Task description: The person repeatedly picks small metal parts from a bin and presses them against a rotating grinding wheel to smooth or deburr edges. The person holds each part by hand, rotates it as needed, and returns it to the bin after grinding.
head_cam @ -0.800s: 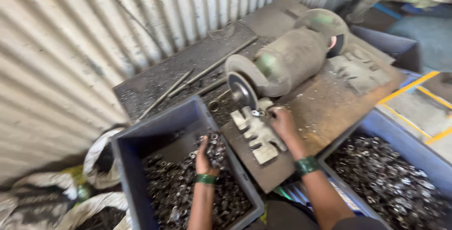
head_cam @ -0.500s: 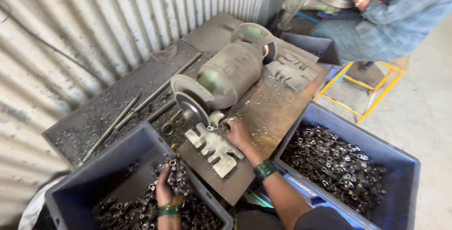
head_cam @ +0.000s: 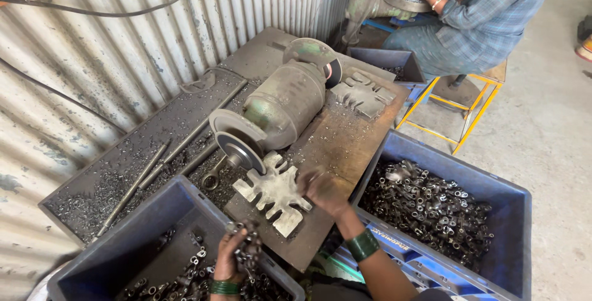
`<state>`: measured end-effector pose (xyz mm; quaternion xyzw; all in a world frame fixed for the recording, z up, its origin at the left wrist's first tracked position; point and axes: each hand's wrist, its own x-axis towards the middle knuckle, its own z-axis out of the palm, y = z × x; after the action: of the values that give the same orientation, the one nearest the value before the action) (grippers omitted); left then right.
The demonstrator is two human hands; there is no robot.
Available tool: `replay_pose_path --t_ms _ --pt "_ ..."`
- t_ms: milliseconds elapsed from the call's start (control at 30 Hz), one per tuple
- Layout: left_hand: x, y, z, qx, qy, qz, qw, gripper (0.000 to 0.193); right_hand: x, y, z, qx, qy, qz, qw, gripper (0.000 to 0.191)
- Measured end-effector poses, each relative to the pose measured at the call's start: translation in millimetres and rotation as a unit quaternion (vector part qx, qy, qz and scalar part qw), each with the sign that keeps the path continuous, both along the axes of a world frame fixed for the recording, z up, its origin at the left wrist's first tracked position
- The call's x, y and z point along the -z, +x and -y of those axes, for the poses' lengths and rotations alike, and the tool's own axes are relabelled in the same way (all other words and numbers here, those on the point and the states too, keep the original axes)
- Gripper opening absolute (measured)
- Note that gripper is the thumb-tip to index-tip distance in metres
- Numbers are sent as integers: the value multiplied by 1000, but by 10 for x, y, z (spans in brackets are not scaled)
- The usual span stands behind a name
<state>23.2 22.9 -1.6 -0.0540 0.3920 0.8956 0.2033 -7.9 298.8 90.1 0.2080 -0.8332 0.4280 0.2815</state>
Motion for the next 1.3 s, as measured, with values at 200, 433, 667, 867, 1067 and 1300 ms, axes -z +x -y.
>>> replay_pose_path --t_ms 200,433,667,867,1067,1300 --pt "7 124 -23 36 -97 -18 994 32 -44 288 515 -246 185 93 947 44" --pt "-137 259 131 36 -31 57 997 30 117 295 611 -184 74 277 940 26" --pt "-197 331 285 4 -43 74 996 32 141 337 834 -154 163 307 925 26" --pt "-360 508 609 -52 -63 74 994 30 204 327 859 -54 142 192 970 18" --pt "-507 56 560 -132 70 74 986 38 84 -227 455 17 110 189 976 27" --pt "-311 -49 689 -223 43 86 970 27 280 -342 646 98 153 225 957 25"
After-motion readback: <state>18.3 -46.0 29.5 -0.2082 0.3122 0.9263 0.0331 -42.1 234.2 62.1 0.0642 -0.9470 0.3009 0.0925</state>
